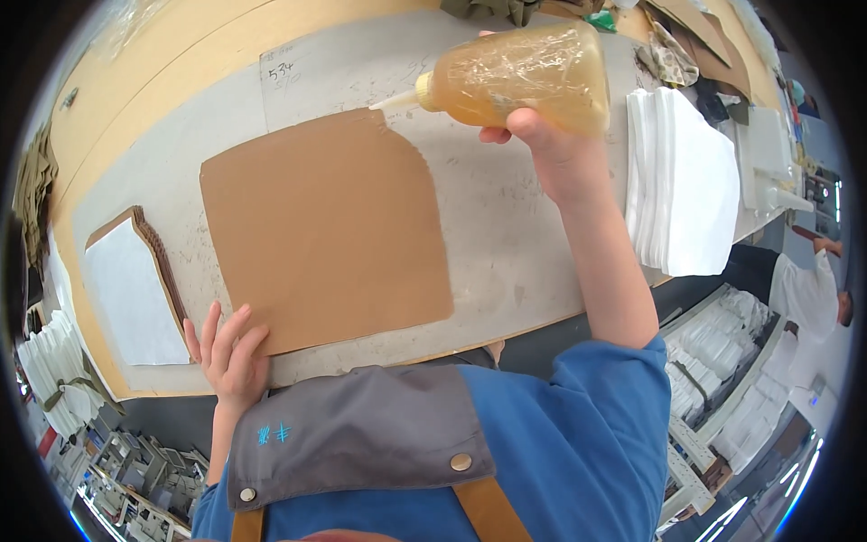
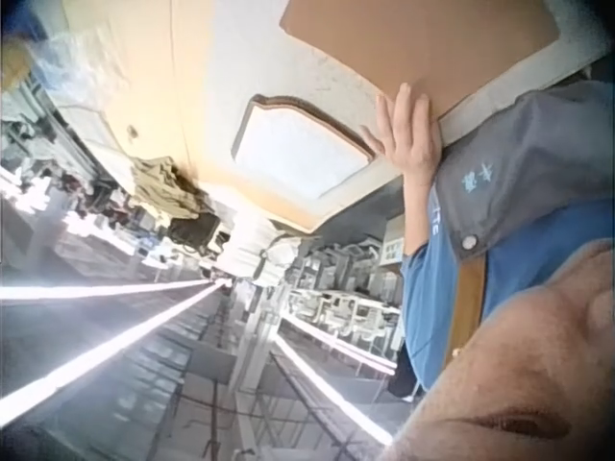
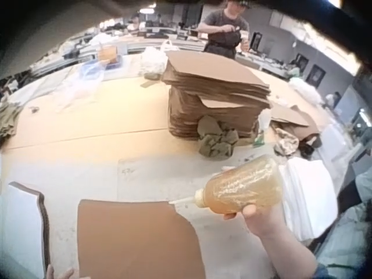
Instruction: Applying glue to a leather piece and adhering a white protective or lining sheet.
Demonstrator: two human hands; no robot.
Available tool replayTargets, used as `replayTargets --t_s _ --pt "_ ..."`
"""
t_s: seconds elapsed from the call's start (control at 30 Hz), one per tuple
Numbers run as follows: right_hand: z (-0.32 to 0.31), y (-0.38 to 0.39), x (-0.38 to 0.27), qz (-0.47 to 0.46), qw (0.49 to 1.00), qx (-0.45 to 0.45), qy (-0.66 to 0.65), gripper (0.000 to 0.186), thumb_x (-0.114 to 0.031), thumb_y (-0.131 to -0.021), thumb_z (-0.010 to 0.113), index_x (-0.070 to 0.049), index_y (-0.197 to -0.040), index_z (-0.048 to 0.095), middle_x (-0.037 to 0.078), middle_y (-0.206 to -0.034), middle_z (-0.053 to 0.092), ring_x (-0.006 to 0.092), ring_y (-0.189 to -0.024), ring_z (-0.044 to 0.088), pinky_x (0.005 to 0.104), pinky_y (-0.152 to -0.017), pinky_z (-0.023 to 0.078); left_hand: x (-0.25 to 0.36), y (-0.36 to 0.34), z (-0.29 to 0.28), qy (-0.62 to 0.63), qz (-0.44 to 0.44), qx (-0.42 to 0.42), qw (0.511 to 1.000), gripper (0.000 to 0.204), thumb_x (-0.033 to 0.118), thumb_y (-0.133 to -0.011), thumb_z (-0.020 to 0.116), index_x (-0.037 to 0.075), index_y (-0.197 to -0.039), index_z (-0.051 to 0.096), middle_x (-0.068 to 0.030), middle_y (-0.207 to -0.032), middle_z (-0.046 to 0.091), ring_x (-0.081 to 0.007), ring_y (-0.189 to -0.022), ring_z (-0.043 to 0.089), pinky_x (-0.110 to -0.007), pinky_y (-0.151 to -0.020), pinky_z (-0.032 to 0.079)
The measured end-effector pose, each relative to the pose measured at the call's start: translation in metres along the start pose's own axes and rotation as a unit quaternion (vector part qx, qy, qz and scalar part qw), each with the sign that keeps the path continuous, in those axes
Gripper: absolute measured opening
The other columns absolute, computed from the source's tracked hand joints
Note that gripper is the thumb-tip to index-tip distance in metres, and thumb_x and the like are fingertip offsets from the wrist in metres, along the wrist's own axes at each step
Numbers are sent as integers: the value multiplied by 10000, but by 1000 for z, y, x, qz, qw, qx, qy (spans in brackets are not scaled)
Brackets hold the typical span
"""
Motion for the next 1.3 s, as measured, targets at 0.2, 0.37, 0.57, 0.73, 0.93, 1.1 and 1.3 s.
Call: replayTargets --t_s 0.2,0.37,0.57,0.73,0.93,1.1,1.3 --pt "3 -8 2 1 1000 -19 9 1112 -712 -634 846 21 -1405 525 181 -1310 665 160 -980 724 206 -593 573 -8 33 -4 15 -28 16 999 340 31 -794 679 188 -1094 713 -38 -1264 660 -304 -1280 585 -515 -1218 283" --pt "11 -10 4 17 998 -47 41 1145 -736 -586 853 18 -1390 542 171 -1274 687 156 -959 730 190 -572 547 -8 51 -3 6 -61 63 996 377 24 -825 670 158 -1178 662 -69 -1257 650 -315 -1245 608 -506 -1189 330" --pt "7 -9 6 12 995 -77 55 1169 -761 -584 834 20 -1401 536 188 -1277 686 153 -899 737 192 -564 543 -8 51 -1 11 -54 81 995 365 52 -844 659 142 -1197 644 -73 -1265 648 -309 -1241 610 -484 -1149 368" --pt "5 -12 10 10 979 -198 -54 929 -418 -680 946 -26 -1401 510 157 -1351 638 221 -1090 696 283 -683 617 -5 49 -2 3 -42 76 996 365 63 -835 664 136 -1192 650 -68 -1255 659 -303 -1228 618 -469 -1125 385" --pt "13 -19 0 -19 993 -85 74 1200 -793 -575 816 20 -1410 529 203 -1291 676 140 -855 733 213 -544 558 -5 48 -2 1 -46 69 997 350 51 -822 662 139 -1161 674 -64 -1243 668 -294 -1206 630 -456 -1101 405" --pt "1 -19 11 -36 993 -96 65 1213 -770 -584 836 24 -1436 497 213 -1312 660 163 -861 731 221 -575 564 -4 44 -2 -3 -48 65 997 332 43 -810 662 142 -1125 701 -60 -1235 672 -284 -1178 645 -442 -1070 427" --pt "1 -17 10 -23 967 -245 -58 955 -370 -680 948 3 -1424 479 178 -1393 595 294 -1256 617 433 -1020 560 -2 43 -4 -4 -49 68 996 312 46 -799 670 140 -1092 726 -58 -1215 684 -279 -1143 662 -429 -1041 445"
Point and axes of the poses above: each hand's wrist, its own y-axis away from the middle knuckle, its own z-axis out of the palm, x = y × z, the point moved 6 cm from there along -y, towards the middle knuckle
